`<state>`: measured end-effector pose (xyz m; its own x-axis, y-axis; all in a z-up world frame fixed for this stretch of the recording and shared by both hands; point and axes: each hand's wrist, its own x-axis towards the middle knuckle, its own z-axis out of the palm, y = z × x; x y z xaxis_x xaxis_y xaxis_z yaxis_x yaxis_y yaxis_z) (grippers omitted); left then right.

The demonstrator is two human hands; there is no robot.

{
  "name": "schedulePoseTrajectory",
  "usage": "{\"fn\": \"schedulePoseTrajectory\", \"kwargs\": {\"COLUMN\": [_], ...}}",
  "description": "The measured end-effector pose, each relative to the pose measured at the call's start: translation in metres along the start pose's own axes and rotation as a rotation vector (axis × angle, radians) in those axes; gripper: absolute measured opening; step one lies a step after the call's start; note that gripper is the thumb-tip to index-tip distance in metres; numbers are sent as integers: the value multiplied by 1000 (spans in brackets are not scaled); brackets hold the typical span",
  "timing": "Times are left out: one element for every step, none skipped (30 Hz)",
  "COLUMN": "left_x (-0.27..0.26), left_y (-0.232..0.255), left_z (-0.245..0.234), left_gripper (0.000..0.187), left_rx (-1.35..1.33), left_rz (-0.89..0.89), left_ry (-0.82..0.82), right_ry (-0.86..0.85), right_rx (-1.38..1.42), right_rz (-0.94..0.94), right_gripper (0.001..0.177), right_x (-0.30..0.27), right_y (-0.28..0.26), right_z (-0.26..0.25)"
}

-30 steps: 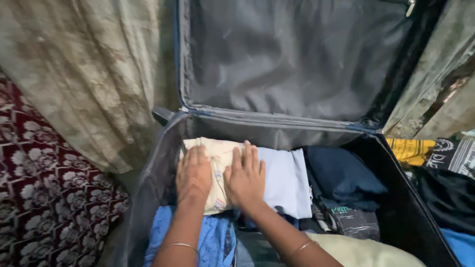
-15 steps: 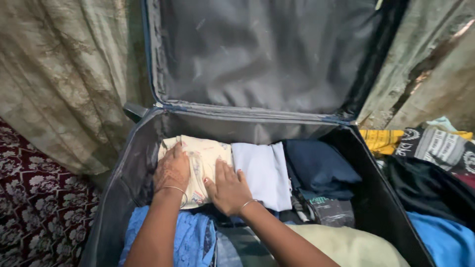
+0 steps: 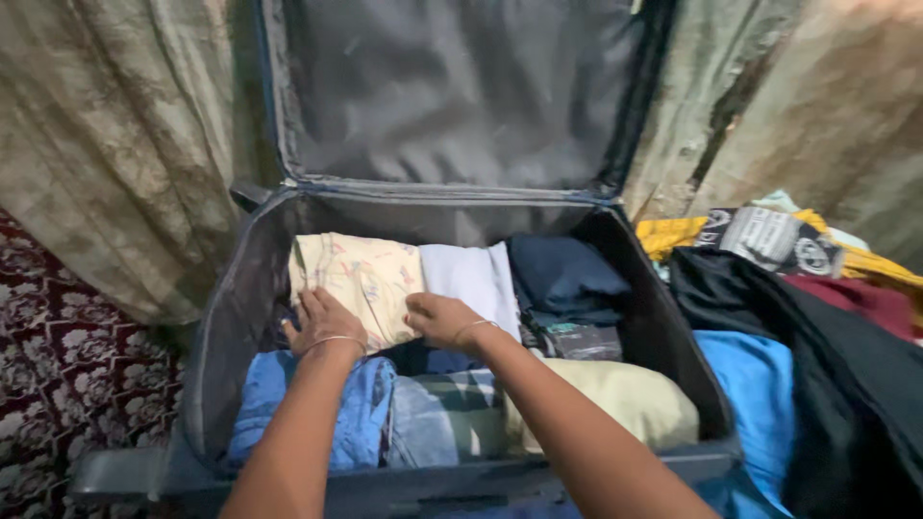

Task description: The person folds and organizes various items of clothing, including shirts and shorts, and places them into an open suitcase on a low surface.

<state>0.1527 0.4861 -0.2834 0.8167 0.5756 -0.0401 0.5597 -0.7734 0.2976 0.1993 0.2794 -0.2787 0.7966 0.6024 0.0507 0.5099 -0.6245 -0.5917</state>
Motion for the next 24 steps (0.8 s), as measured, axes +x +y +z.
{"fn": "schedulePoseTrajectory", "kwargs": {"left_x": [-1,-5,-13,-21,-26,-36,-51,-70,-85,-97,-109,-120,-129,-136,-144,-152,-162,-174,-186,-199,-213,-227,-241,-256], "left_y": [10,22,33,50,71,92,109,123,140,155,168,182,197,213,230,248,263,280,298,318,336,355,373,389], "left_z": [4,6,7,3,-7,-19,-32,-44,-57,-70,-78,-82,-85,-87,-87,-86,-82,-76,-72,-69,-65,-64,-63,-61], "left_gripper": [69,66,64,65,66,67,63,59,56,53,51,49,49,49,49,49,49,48,48,48,47,47,47,47], "left_rx": [-29,-58,-88,-166,-242,-318,-329,-340,-355,-384,-414,-444,-469,-495,-516,-539,-559,-579,-614,-650,-684,-686,-692,-699], "left_rz": [40,78,109,142,170,198,229,260,291,316,338,360,345,331,320,328,338,347,348,348,348,361,366,372], "left_ry": [122,243,364,312,261,209,203,197,191,191,185,179,160,140,120,133,142,150,149,147,144,130,114,99], "right_ry": [70,148,221,294,318,341,368,399,430,461,495,527,559,548,542,536,559,582,609,622,634,647,653,660], "right_rx": [115,182,250,318,391,465,538,568,594,620,620,619,620,619,621,624,586,547,512,507,503,498,515,532], "right_rz": [-27,11,48,84,158,232,301,287,273,259,192,125,59,110,163,215,237,260,278,289,301,314,329,344], "right_gripper": [52,48,44,41,39,37,35,34,33,33,32,31,30,31,32,33,32,32,33,32,32,33,32,32], "right_x": [-4,-7,-10,-15,-22,-32,-43,-56,-68,-80,-93,-106,-120,-136,-155,-174,-197,-220,-240,-260,-283,-304,-324,-342], "right_y": [4,7,8,7,3,0,-3,-6,-5,0,8,19,29,41,52,63,74,84,92,100,109,119,131,146], "right_z": [-8,-18,-32,-47,-64,-82,-101,-115,-132,-149,-164,-179,-194,-211,-230,-249,-264,-279,-296,-313,-330,-345,-359,-371]}}
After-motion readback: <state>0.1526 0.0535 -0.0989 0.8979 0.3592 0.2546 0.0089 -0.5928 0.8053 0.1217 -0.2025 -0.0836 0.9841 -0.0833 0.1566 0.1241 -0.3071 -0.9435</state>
